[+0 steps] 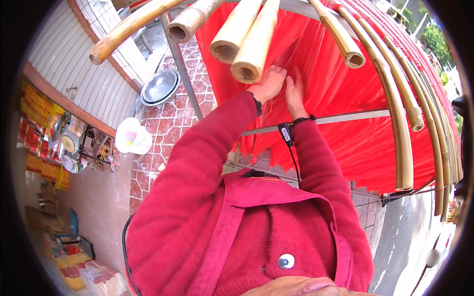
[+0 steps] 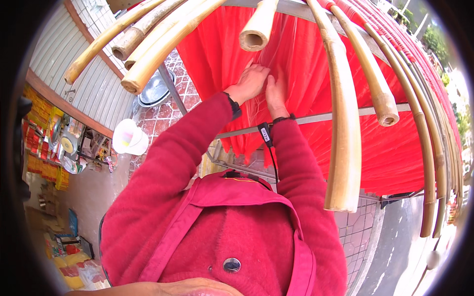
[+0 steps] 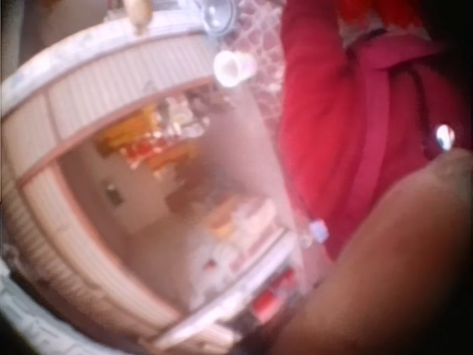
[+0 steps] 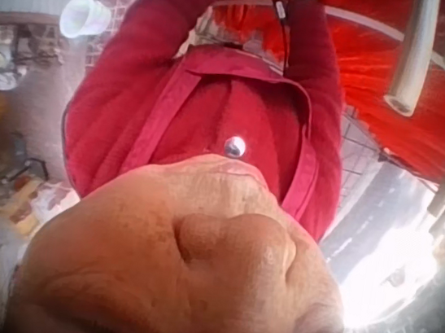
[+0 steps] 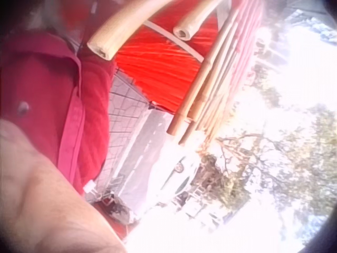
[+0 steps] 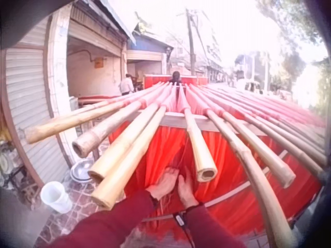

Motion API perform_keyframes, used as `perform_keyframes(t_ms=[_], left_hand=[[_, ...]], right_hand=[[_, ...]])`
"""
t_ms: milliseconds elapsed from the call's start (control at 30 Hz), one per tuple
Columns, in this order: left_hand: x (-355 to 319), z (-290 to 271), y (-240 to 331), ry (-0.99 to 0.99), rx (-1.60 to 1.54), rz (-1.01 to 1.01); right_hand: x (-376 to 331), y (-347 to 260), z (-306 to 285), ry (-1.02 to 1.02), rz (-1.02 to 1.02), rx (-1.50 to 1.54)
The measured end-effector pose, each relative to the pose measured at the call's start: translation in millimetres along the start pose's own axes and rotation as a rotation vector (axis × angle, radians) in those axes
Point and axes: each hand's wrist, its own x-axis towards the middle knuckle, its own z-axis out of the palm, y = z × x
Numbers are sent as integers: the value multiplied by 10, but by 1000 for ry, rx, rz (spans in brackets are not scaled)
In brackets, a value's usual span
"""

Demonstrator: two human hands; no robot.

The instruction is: The person attaches a red fabric cover to a metal frame and then threads white string through holes in bamboo tubes to secure them to the frame. The person works by hand, pulling and tying the string around the frame and tubes.

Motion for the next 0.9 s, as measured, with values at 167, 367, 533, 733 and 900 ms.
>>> perform_keyframes(t_ms=[167,367,533,733,900], left_hand=[[242,162,-55,90,-170,-126],[436,219,-76,55,-289,-203],[336,-56,219,119,-576,-284],[139,233,128,10,-559,-303],[157,1018,-440,714,1186,286]], right_hand=[[48,-3,20,-95,156,276],[-22,-337,-9,-17,192,375],[-28,-596,-25,1,114,211],[-74,-906,-103,48,35,-11],[-228,-1236,-145,-18,64,-99]])
